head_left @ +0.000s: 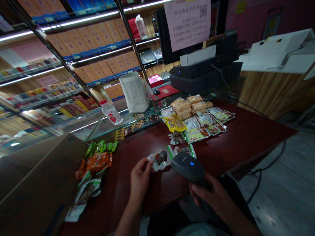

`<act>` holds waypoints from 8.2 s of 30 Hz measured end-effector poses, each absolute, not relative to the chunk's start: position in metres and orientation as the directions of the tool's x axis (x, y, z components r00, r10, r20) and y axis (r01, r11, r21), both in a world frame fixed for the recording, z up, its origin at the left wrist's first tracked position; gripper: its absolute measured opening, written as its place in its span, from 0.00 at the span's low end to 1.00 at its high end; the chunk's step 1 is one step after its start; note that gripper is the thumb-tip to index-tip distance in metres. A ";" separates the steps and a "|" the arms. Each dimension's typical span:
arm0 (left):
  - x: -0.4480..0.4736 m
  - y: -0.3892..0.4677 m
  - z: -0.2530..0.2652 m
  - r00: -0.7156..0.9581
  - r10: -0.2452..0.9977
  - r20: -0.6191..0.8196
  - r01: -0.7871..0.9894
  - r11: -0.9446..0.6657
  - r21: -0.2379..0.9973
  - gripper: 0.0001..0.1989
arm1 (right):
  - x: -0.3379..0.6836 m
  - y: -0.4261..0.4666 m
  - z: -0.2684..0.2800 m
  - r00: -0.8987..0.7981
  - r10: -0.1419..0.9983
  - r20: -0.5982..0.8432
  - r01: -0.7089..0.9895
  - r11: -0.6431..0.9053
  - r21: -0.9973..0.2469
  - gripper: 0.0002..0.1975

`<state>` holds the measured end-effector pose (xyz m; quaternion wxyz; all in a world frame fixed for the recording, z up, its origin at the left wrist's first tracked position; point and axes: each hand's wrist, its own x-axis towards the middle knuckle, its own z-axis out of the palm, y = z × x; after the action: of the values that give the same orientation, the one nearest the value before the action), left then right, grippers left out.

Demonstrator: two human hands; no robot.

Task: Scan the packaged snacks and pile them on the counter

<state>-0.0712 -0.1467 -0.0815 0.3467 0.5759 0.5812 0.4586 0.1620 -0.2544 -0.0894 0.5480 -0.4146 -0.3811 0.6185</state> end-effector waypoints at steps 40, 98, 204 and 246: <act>-0.032 -0.098 -0.067 0.168 0.976 0.138 0.592 -0.212 0.777 0.15 | 0.192 -0.268 -0.087 0.239 0.932 -0.273 -0.584 -0.087 -0.807 0.21; -0.106 -0.196 -0.063 -0.207 0.970 0.130 0.612 0.025 0.791 0.17 | 0.158 -0.268 -0.086 0.047 0.950 -0.310 -0.488 -0.249 -0.837 0.24; -0.063 -0.190 -0.082 -0.118 0.985 -0.128 -0.024 0.126 0.992 0.14 | 0.145 -0.259 -0.083 -0.184 0.979 -0.084 -0.377 -0.150 -0.914 0.21; 0.001 -0.036 -0.064 0.287 0.952 -0.106 0.482 -0.048 0.875 0.10 | 0.183 -0.260 -0.089 -0.046 0.983 -0.178 -0.293 -0.184 -0.938 0.25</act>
<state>0.0009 -0.0358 -0.0644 0.4380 0.6722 0.5333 0.2683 0.1830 -0.2600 -0.0889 0.5161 -0.4587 -0.3761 0.6179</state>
